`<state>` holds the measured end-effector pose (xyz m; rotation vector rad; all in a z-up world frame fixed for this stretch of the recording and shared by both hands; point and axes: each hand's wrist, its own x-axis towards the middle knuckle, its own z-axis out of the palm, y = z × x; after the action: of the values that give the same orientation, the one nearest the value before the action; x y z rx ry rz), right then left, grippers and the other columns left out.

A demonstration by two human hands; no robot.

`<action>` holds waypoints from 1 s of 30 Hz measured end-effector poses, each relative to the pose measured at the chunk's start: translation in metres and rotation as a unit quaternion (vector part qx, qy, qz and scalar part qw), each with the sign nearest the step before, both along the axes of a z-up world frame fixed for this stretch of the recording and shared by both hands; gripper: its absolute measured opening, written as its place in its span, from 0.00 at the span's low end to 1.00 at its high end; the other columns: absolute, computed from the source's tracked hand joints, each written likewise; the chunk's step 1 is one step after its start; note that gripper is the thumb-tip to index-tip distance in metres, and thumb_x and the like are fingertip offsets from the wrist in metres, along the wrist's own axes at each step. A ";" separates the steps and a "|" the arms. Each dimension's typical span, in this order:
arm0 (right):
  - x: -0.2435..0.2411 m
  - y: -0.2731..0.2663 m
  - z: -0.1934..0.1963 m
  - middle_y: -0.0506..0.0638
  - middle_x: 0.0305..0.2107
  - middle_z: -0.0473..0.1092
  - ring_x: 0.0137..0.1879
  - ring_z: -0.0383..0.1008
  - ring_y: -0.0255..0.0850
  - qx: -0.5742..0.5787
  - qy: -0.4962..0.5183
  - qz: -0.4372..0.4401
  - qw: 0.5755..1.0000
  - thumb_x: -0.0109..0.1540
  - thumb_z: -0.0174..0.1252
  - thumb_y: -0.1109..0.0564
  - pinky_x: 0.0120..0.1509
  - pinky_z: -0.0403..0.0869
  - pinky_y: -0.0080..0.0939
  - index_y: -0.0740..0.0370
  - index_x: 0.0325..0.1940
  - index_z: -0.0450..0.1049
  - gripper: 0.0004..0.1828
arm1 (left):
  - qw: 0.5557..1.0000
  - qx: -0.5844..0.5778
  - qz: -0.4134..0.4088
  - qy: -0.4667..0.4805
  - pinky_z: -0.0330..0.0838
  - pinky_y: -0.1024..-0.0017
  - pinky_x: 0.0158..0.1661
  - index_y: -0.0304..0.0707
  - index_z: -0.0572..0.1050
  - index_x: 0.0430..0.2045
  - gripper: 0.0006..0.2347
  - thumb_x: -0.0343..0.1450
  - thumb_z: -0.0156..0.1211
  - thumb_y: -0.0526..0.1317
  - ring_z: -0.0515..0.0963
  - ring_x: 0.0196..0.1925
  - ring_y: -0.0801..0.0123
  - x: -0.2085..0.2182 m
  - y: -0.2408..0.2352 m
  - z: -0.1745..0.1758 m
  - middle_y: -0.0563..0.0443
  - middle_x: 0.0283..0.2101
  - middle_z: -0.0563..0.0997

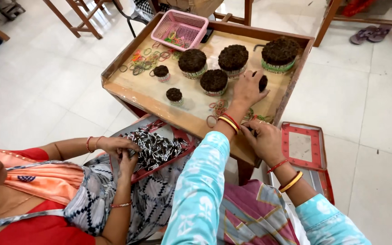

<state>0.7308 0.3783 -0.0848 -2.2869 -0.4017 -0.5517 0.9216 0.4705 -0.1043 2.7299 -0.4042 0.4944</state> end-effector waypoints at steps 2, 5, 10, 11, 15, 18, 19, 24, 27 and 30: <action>-0.001 0.000 -0.001 0.52 0.25 0.76 0.31 0.77 0.48 0.001 0.001 0.004 1.000 0.62 0.64 0.47 0.35 0.72 0.48 0.54 0.36 0.83 0.10 | 1.000 -0.019 -0.015 0.013 0.77 0.54 0.48 0.45 0.72 0.50 0.27 0.60 0.71 0.53 0.79 0.50 0.46 -0.006 0.007 0.004 0.39 0.47 0.77; -0.005 -0.003 0.000 0.51 0.26 0.75 0.31 0.76 0.47 0.010 -0.001 0.021 1.000 0.64 0.64 0.47 0.35 0.72 0.47 0.55 0.37 0.82 0.11 | 0.998 -0.068 -0.007 -0.015 0.78 0.54 0.47 0.44 0.74 0.44 0.22 0.61 0.70 0.51 0.81 0.47 0.45 -0.024 0.019 0.008 0.39 0.44 0.79; -0.006 0.000 -0.002 0.52 0.26 0.76 0.31 0.76 0.47 0.013 -0.012 0.006 1.000 0.63 0.65 0.47 0.35 0.72 0.47 0.55 0.37 0.82 0.11 | 0.997 -0.056 -0.018 -0.042 0.78 0.53 0.44 0.43 0.75 0.41 0.21 0.59 0.70 0.51 0.81 0.44 0.44 -0.032 0.022 -0.003 0.39 0.42 0.79; -0.004 -0.001 0.000 0.52 0.26 0.76 0.30 0.76 0.47 0.005 -0.012 0.006 1.000 0.63 0.65 0.47 0.34 0.72 0.47 0.55 0.37 0.83 0.11 | 0.997 -0.051 -0.017 -0.052 0.78 0.53 0.43 0.43 0.75 0.41 0.21 0.58 0.70 0.51 0.81 0.44 0.44 -0.031 0.021 -0.006 0.40 0.42 0.79; -0.004 0.001 -0.004 0.52 0.26 0.76 0.31 0.76 0.47 0.017 -0.013 -0.001 1.000 0.63 0.65 0.47 0.35 0.73 0.47 0.55 0.37 0.83 0.10 | 0.998 -0.021 -0.031 -0.048 0.79 0.53 0.42 0.44 0.75 0.41 0.22 0.58 0.70 0.52 0.82 0.44 0.45 -0.028 0.022 0.001 0.40 0.42 0.79; -0.003 0.002 0.002 0.52 0.27 0.76 0.31 0.76 0.47 0.035 -0.011 0.004 0.999 0.63 0.64 0.48 0.36 0.73 0.47 0.55 0.36 0.82 0.10 | 0.999 -0.018 -0.037 -0.029 0.79 0.54 0.43 0.45 0.75 0.42 0.21 0.61 0.70 0.53 0.83 0.44 0.46 -0.019 0.028 -0.003 0.41 0.44 0.79; -0.001 0.006 0.003 0.52 0.27 0.76 0.30 0.76 0.48 0.044 -0.006 0.007 0.999 0.62 0.64 0.48 0.36 0.73 0.48 0.55 0.36 0.82 0.10 | 0.999 -0.017 -0.042 -0.025 0.79 0.54 0.44 0.45 0.75 0.43 0.22 0.61 0.70 0.54 0.83 0.45 0.46 -0.016 0.032 -0.005 0.41 0.46 0.78; -0.004 0.003 0.003 0.52 0.27 0.76 0.30 0.77 0.48 0.043 -0.007 0.005 0.999 0.62 0.64 0.47 0.36 0.74 0.48 0.56 0.35 0.82 0.11 | 0.995 -0.036 -0.088 0.015 0.75 0.51 0.48 0.42 0.73 0.52 0.29 0.62 0.67 0.60 0.78 0.51 0.42 -0.036 0.034 0.020 0.35 0.52 0.75; -0.007 0.001 0.002 0.52 0.26 0.76 0.31 0.77 0.49 0.048 -0.013 0.012 0.999 0.62 0.64 0.47 0.36 0.74 0.48 0.56 0.35 0.81 0.11 | 0.987 -0.148 -0.027 0.052 0.67 0.49 0.59 0.38 0.66 0.64 0.32 0.73 0.53 0.64 0.71 0.63 0.39 -0.058 0.049 0.025 0.30 0.64 0.68; 0.001 -0.002 0.001 0.52 0.26 0.76 0.32 0.78 0.49 0.069 -0.037 0.028 0.997 0.62 0.65 0.47 0.37 0.75 0.48 0.55 0.35 0.81 0.11 | 0.986 -0.161 0.027 0.037 0.69 0.50 0.64 0.41 0.70 0.62 0.27 0.76 0.48 0.61 0.73 0.65 0.42 -0.062 0.075 -0.030 0.35 0.64 0.73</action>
<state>0.7316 0.3760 -0.0841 -2.1218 -0.4483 -0.6179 0.8596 0.5456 -0.1347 2.4416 -0.2104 0.4298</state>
